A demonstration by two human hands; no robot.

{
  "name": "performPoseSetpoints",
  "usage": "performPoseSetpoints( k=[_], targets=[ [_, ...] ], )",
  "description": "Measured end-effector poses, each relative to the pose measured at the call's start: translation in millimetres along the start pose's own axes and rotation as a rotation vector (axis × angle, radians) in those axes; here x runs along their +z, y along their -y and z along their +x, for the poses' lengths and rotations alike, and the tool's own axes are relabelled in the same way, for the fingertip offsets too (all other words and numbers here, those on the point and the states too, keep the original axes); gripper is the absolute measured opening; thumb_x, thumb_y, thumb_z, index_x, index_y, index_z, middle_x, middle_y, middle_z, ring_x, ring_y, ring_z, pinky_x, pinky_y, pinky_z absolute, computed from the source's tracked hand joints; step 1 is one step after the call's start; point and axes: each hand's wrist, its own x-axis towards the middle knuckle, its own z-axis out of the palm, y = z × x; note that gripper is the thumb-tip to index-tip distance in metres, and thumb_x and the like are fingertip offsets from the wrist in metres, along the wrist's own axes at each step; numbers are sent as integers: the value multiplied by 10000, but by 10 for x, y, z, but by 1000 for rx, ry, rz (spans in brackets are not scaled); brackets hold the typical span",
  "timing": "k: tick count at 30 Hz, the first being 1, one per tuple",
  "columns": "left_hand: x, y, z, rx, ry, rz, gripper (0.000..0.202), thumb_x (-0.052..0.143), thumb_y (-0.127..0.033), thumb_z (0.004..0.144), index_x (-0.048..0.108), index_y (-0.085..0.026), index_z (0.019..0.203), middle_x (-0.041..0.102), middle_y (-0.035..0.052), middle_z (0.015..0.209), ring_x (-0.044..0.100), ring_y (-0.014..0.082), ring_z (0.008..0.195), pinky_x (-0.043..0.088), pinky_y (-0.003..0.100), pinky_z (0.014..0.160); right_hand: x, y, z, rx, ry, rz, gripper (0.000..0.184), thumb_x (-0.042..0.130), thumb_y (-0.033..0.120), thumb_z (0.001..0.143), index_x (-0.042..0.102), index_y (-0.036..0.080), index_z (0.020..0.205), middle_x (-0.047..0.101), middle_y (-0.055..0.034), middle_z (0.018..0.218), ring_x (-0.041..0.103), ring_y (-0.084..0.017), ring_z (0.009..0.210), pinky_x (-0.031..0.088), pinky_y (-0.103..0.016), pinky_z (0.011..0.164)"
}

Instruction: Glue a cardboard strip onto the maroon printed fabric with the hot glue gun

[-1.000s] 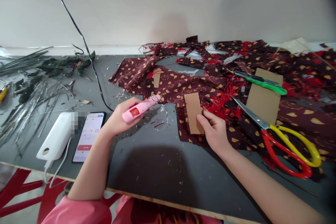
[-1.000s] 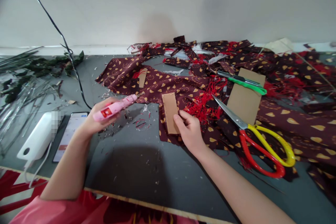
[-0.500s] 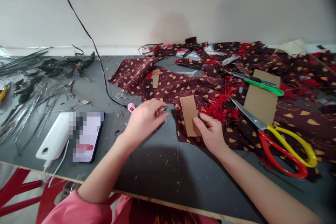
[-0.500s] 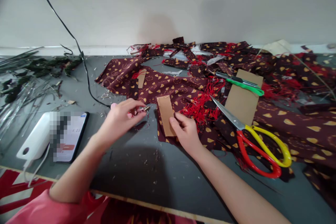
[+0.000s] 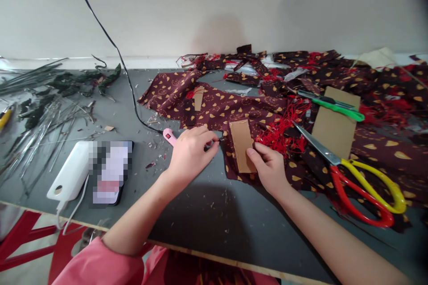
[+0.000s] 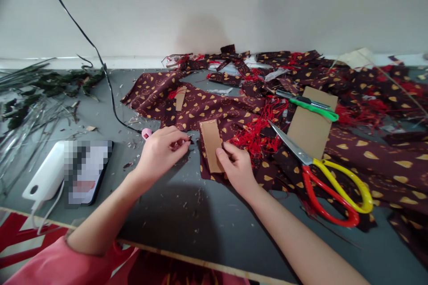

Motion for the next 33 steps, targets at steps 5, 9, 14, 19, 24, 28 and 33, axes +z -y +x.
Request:
performPoseSetpoints(
  k=[5, 9, 14, 19, 24, 28, 33],
  targets=[
    [-65, -20, -303, 62, 80, 98, 171, 568, -215, 844, 618, -179, 685, 618, 1, 626, 540, 141, 593, 365, 272, 587, 9, 15, 2, 29, -6, 11, 394, 501, 345, 859, 252, 218, 582, 195, 56, 561, 217, -78, 485, 192, -210, 411],
    [-106, -52, -565, 222, 239, 106, 260, 503, -218, 896, 614, -177, 664, 603, 2, 607, 550, 146, 611, 365, 270, 590, 11, 21, 0, 81, 12, 71, 385, 501, 378, 862, 287, 216, 586, 223, 56, 559, 241, -80, 488, 223, -203, 416],
    [-289, 55, -711, 152, 235, 11, 308, 485, -256, 917, 577, -169, 636, 574, -7, 581, 517, 125, 577, 365, 247, 574, 9, -1, -3, 102, 12, 78, 378, 511, 387, 851, 307, 212, 585, 247, 53, 559, 262, -83, 494, 245, -203, 430],
    [-389, 213, -768, -42, 174, -65, 253, 483, -257, 912, 586, -165, 700, 603, -6, 609, 528, 105, 580, 392, 225, 592, 12, -12, -9, 128, 9, 72, 380, 516, 401, 845, 308, 212, 590, 261, 48, 571, 280, -89, 510, 264, -209, 448],
    [-139, 89, -652, -369, 162, -461, 192, 520, -228, 846, 622, -181, 1002, 703, 37, 937, 521, 60, 542, 458, 218, 606, 8, 15, -16, 126, 32, 55, 377, 509, 397, 847, 308, 211, 588, 258, 48, 567, 279, -88, 507, 260, -211, 446],
    [148, -89, -439, -599, 322, -899, 597, 556, -226, 778, 388, -213, 1351, 503, 147, 1379, 455, -4, 428, 436, 196, 448, -7, 104, -34, 69, 17, 36, 378, 519, 361, 837, 311, 205, 562, 256, 50, 542, 273, -81, 483, 243, -201, 422],
    [365, -152, -346, -534, 478, -958, 607, 646, -215, 702, 465, -159, 1278, 689, 42, 911, 472, 34, 479, 368, 163, 449, -80, 267, -90, 131, 6, 73, 343, 547, 381, 825, 405, 198, 572, 395, 30, 555, 395, -101, 509, 346, -195, 441]
  ],
)
